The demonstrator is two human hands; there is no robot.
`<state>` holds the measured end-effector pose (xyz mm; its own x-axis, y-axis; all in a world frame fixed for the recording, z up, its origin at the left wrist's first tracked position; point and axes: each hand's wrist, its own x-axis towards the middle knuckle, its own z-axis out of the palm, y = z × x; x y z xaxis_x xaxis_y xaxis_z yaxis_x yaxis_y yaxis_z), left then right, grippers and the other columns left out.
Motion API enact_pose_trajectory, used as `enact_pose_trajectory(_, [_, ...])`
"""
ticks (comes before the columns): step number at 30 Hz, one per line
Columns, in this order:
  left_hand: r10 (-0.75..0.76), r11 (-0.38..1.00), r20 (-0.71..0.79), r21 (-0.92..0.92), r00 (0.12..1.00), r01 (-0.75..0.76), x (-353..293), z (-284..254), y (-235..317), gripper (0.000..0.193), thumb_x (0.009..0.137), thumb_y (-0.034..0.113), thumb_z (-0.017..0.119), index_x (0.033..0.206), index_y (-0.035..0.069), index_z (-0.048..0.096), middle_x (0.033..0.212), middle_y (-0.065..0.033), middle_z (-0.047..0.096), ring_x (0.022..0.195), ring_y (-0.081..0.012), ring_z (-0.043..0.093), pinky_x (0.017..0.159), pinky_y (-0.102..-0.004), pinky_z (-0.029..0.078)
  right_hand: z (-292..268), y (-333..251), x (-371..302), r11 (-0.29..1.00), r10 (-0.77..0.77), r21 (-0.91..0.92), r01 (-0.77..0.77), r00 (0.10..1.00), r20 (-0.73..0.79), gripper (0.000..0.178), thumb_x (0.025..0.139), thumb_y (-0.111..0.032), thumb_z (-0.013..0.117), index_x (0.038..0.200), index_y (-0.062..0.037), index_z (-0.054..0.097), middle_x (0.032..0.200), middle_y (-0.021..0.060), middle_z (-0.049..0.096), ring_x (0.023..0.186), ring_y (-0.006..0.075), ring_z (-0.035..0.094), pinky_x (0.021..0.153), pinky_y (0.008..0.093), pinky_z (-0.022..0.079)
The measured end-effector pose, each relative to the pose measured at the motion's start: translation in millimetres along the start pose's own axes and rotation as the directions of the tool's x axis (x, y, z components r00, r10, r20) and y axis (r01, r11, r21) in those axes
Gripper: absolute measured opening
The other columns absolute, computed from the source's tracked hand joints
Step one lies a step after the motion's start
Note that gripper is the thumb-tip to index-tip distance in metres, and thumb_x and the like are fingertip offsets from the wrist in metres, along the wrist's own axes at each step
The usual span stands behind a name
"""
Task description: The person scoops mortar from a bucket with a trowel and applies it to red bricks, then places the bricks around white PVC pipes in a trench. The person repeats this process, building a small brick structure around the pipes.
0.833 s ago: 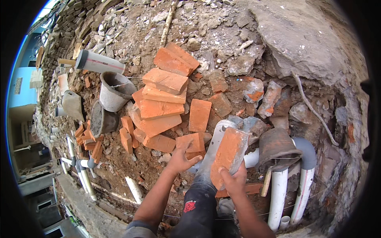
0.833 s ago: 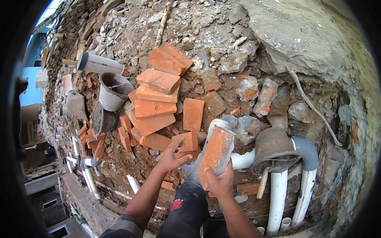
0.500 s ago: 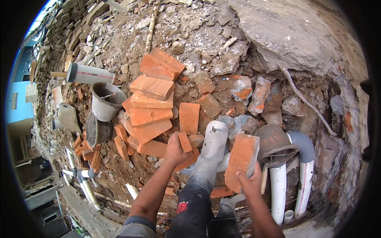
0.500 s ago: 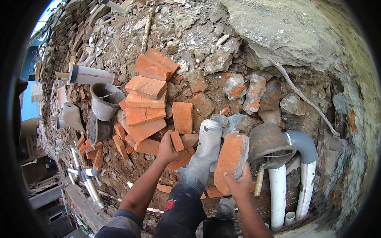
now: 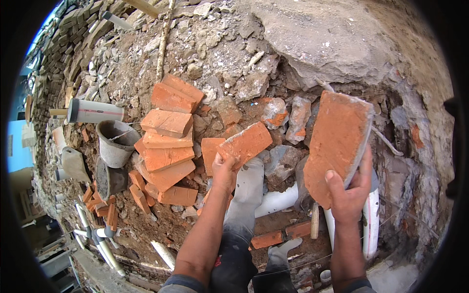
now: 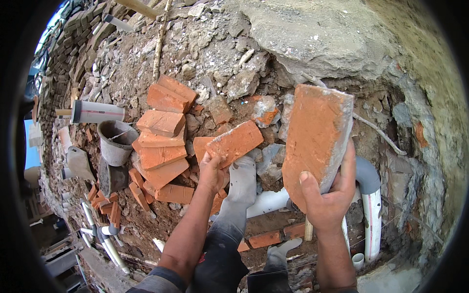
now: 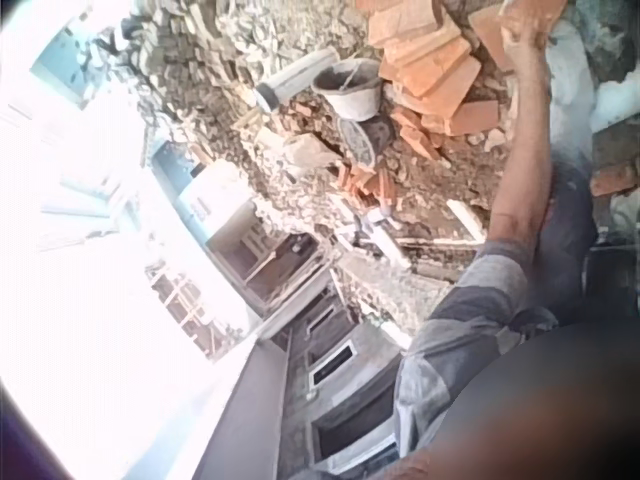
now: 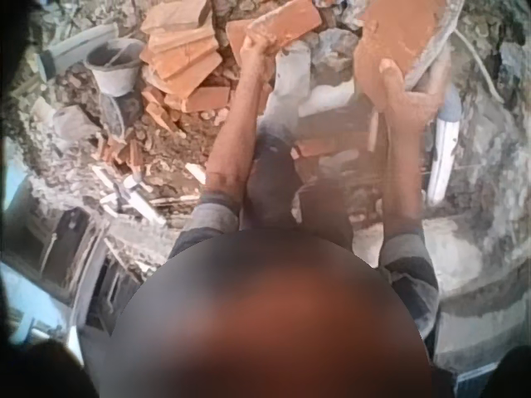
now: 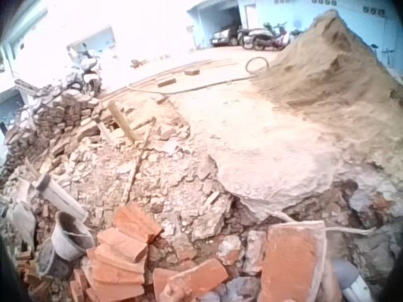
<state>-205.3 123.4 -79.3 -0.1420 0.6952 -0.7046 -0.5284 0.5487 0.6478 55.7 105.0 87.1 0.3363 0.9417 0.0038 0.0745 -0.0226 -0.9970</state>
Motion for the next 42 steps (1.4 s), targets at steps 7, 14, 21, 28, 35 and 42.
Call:
enact_pose_trajectory(7, [0.065,0.989,0.038,0.131,0.997,-0.069,4.3,-11.9,-4.3,0.031,0.092,-0.002,0.059,0.123,-0.002,0.055,0.115,-0.0113,0.067,0.104,-0.0198,0.066,0.094,-0.0350,0.052,41.3,8.1,22.1,0.920,-0.300,0.117,0.374,0.864,-0.405,0.094,0.083,-0.007,0.063,0.156,-0.0002,0.004,0.141,0.0229,0.041,0.123,0.0359,0.053,0.101,0.0440,0.048])
enact_pose_trajectory(14, [0.095,0.978,-0.051,0.189,0.994,-0.084,-5.0,-11.7,13.5,0.026,0.092,0.001,0.062,0.118,0.000,0.058,0.110,-0.0088,0.068,0.097,-0.0180,0.068,0.086,-0.0339,0.055,109.2,163.5,8.8,0.842,0.424,-0.472,-0.260,0.861,0.281,0.078,0.081,-0.013,0.066,0.151,-0.0046,0.035,0.129,0.0273,0.061,0.119,0.0388,0.061,0.101,0.0402,0.048])
enact_pose_trajectory(21, [0.177,0.843,0.135,0.491,0.975,-0.221,-62.8,4.1,46.5,0.019,0.090,0.002,0.056,0.107,-0.002,0.061,0.096,-0.0051,0.066,0.087,-0.0139,0.064,0.084,-0.0302,0.053,67.9,128.9,-12.1,0.925,-0.001,-0.367,0.101,0.965,0.263,0.073,0.086,-0.021,0.070,0.148,-0.0009,0.039,0.142,0.0245,0.048,0.132,0.0391,0.048,0.111,0.0441,0.041])
enact_pose_trajectory(28, [-0.493,0.486,0.477,0.845,0.727,-0.225,-177.8,102.8,61.4,0.046,0.077,0.002,0.062,0.122,-0.008,0.059,0.103,-0.0091,0.069,0.090,-0.0126,0.064,0.084,-0.0261,0.050,-49.7,59.0,-125.2,0.914,0.333,-0.001,-0.406,0.750,0.571,0.068,0.087,-0.035,0.075,0.141,-0.0017,0.050,0.133,0.0226,0.057,0.122,0.0315,0.058,0.102,0.0411,0.046])
enact_pose_trajectory(35, [-0.505,0.138,0.588,0.778,0.632,-0.613,-242.5,156.8,-76.2,0.051,0.088,0.012,0.071,0.134,-0.003,0.054,0.106,-0.0252,0.069,0.101,-0.0333,0.070,0.090,-0.0393,0.055,-244.7,60.3,-314.1,0.648,0.759,0.438,-0.623,0.575,-0.305,0.044,0.086,-0.018,0.081,0.123,0.0007,0.064,0.105,0.0030,0.068,0.092,0.0080,0.062,0.080,0.0257,0.050])
enact_pose_trajectory(42, [-0.835,-0.185,0.373,0.501,0.404,-0.846,-266.0,140.4,-176.0,0.055,0.090,0.032,0.067,0.135,0.003,0.053,0.100,-0.0291,0.068,0.093,-0.0440,0.068,0.083,-0.0498,0.055,-391.0,199.5,-388.9,0.748,0.632,0.585,-0.314,0.068,-0.772,0.032,0.087,-0.017,0.079,0.113,-0.0043,0.065,0.093,0.0013,0.072,0.076,0.0088,0.066,0.063,0.0227,0.051])
